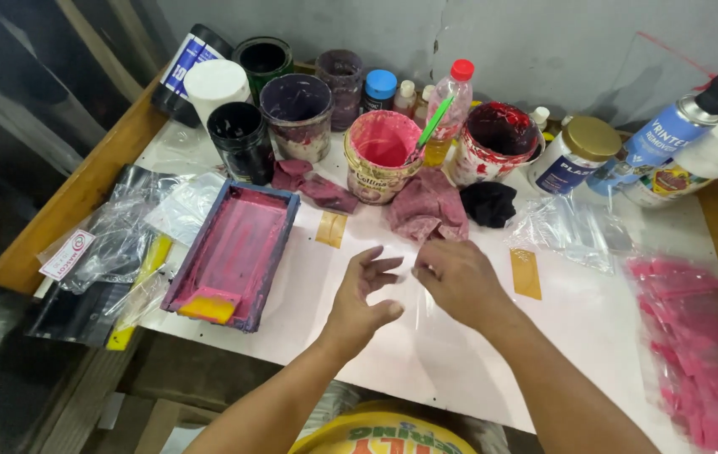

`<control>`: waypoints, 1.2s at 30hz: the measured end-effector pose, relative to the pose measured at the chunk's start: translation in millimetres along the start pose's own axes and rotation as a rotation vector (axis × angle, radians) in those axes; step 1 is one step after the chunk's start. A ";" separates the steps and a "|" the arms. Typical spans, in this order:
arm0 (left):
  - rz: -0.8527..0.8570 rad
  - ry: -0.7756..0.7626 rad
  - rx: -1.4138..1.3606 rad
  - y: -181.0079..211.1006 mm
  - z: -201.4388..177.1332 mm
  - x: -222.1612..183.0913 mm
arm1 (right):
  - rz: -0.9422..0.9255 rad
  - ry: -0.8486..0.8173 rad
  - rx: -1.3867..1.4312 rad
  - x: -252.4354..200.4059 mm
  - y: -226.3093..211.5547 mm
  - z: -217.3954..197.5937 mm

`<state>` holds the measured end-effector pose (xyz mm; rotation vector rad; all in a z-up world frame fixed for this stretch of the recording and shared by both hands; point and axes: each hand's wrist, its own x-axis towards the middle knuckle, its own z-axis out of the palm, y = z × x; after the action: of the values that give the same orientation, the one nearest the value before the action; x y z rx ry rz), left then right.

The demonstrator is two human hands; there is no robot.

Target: Preparing and cleaning small plastic bags on a workbench for screen printing, including handling a screen printing frame.

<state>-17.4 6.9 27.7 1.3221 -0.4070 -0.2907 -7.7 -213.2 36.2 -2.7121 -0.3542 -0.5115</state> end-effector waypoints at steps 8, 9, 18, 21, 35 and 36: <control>-0.155 -0.120 -0.047 -26.6 34.3 11.1 | -0.051 0.278 -0.025 48.5 -35.8 -84.9; -0.273 -0.117 0.031 -22.6 39.8 10.5 | 0.007 0.296 -0.026 51.9 -38.1 -93.3; -0.474 -0.119 -0.092 -65.6 22.2 2.2 | 0.787 0.118 0.079 48.5 -15.1 -158.9; -0.455 0.030 -0.214 -90.4 -18.8 4.1 | 1.053 0.174 0.415 13.4 15.7 -144.6; -0.552 0.494 0.015 -83.5 -62.0 32.6 | 1.398 0.345 0.961 -146.3 35.3 2.5; -0.546 0.499 0.006 -94.7 -64.3 37.0 | 1.433 0.336 0.934 -147.6 27.8 0.9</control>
<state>46.6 25.7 -72.4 1.4404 0.3825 -0.3957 -132.3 -263.9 -30.7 -1.3592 1.0834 -0.2145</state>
